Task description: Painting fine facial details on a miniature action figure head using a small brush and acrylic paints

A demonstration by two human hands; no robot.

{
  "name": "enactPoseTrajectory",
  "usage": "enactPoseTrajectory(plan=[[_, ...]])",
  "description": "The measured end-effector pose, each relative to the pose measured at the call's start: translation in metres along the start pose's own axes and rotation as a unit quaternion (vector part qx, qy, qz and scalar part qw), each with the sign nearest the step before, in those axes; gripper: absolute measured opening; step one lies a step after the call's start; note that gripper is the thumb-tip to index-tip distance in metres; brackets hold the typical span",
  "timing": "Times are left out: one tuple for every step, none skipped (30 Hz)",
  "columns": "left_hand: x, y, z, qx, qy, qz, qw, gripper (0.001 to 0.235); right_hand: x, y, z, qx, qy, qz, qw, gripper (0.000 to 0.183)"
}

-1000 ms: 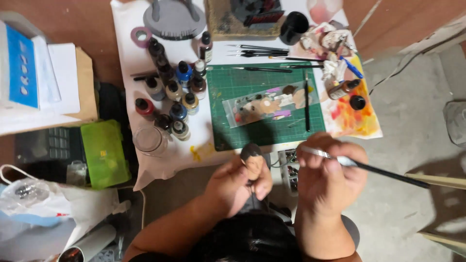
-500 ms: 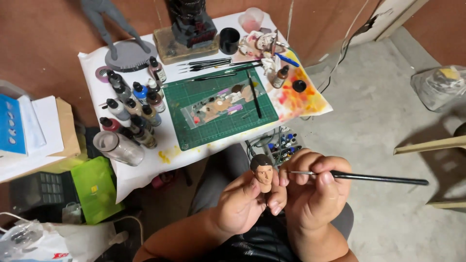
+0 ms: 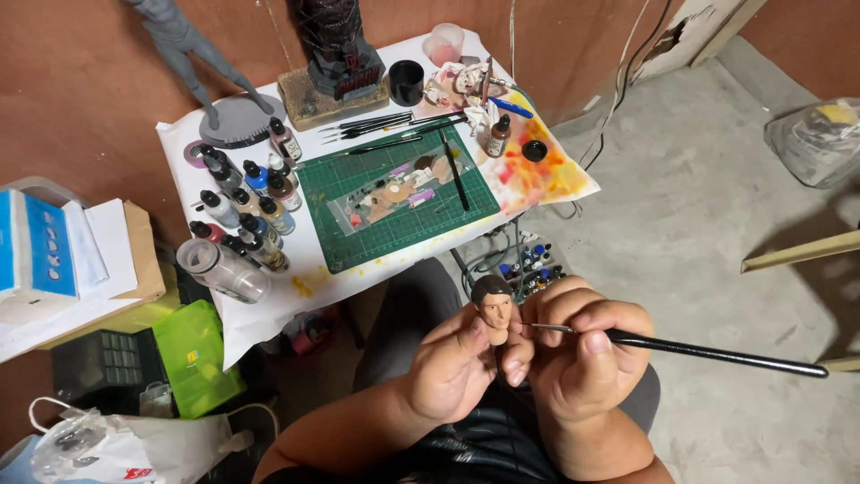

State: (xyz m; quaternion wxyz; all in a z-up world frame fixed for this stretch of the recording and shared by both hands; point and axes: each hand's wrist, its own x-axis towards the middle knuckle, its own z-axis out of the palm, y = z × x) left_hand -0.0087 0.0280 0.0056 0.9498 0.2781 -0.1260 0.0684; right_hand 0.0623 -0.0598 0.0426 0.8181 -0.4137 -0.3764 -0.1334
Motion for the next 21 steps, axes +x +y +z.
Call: enactPoseTrajectory(plan=[[0.001, 0.0, 0.001, 0.0, 0.0, 0.0, 1.0, 0.041, -0.001, 0.0, -0.001, 0.0, 0.0, 0.0, 1.0, 0.01], [0.001, -0.001, 0.001, 0.011, 0.004, 0.003, 1.0, 0.041, -0.002, 0.001, -0.002, -0.022, 0.001, -0.007, 1.0, 0.013], [0.002, -0.001, 0.002, 0.023, 0.007, 0.006, 1.0, 0.041, -0.003, 0.001, -0.003, -0.043, 0.002, -0.014, 0.999, 0.015], [0.001, -0.007, -0.004, 0.022, 0.008, 0.005, 1.0, 0.041, -0.003, 0.001, -0.003, -0.044, 0.002, -0.012, 0.999, 0.015], [0.0, -0.013, -0.009, 0.015, 0.018, 0.029, 0.999, 0.033, -0.004, 0.001, -0.003, -0.02, -0.007, -0.021, 1.0, 0.012], [-0.002, -0.019, -0.015, 0.007, 0.029, 0.054, 0.998, 0.026, -0.005, 0.001, -0.003, 0.005, -0.017, -0.03, 0.999, 0.009], [-0.002, -0.018, -0.013, 0.006, 0.031, 0.054, 0.998, 0.026, -0.006, 0.002, -0.004, 0.004, -0.018, -0.028, 0.999, 0.009], [-0.001, -0.016, -0.012, 0.011, 0.031, 0.042, 0.999, 0.03, -0.006, 0.003, -0.004, -0.022, -0.022, -0.047, 0.998, 0.011], [-0.001, -0.014, -0.011, 0.016, 0.031, 0.029, 0.999, 0.034, -0.006, 0.004, -0.005, -0.048, -0.026, -0.066, 0.996, 0.013], [-0.001, -0.015, -0.012, 0.016, 0.03, 0.029, 0.999, 0.034, -0.005, 0.004, -0.004, -0.049, -0.026, -0.066, 0.996, 0.013], [-0.001, -0.015, -0.012, 0.018, 0.035, 0.032, 0.999, 0.035, -0.004, 0.003, -0.003, -0.045, -0.018, -0.059, 0.997, 0.013], [-0.001, -0.016, -0.013, 0.02, 0.041, 0.035, 0.998, 0.035, -0.003, 0.002, -0.003, -0.042, -0.011, -0.052, 0.998, 0.014], [-0.002, -0.017, -0.013, 0.019, 0.041, 0.034, 0.998, 0.035, -0.002, 0.003, -0.003, -0.043, -0.01, -0.052, 0.998, 0.014], [-0.002, -0.018, -0.013, 0.01, 0.037, 0.037, 0.999, 0.033, -0.002, 0.004, -0.002, -0.055, -0.017, -0.069, 0.996, 0.013], [-0.003, -0.018, -0.014, 0.001, 0.034, 0.04, 0.999, 0.031, -0.002, 0.004, -0.002, -0.068, -0.023, -0.086, 0.994, 0.013], [-0.002, -0.016, -0.012, 0.001, 0.034, 0.041, 0.999, 0.031, -0.002, 0.005, -0.002, -0.067, -0.024, -0.086, 0.994, 0.013], [-0.002, -0.014, -0.011, 0.013, 0.037, 0.028, 0.999, 0.031, -0.002, 0.005, -0.002, -0.077, -0.028, -0.092, 0.992, 0.014], [-0.001, -0.012, -0.009, 0.026, 0.04, 0.014, 0.999, 0.032, -0.002, 0.005, -0.003, -0.088, -0.03, -0.098, 0.991, 0.015], [-0.002, -0.015, -0.013, 0.025, 0.04, 0.014, 0.999, 0.032, -0.002, 0.006, -0.002, -0.089, -0.03, -0.097, 0.991, 0.015], [-0.003, -0.018, -0.016, 0.016, 0.038, 0.036, 0.998, 0.03, -0.002, 0.007, -0.002, -0.089, -0.022, -0.104, 0.99, 0.014], [-0.004, -0.022, -0.019, 0.006, 0.036, 0.058, 0.998, 0.029, -0.001, 0.008, -0.002, -0.089, -0.013, -0.11, 0.99, 0.013]])
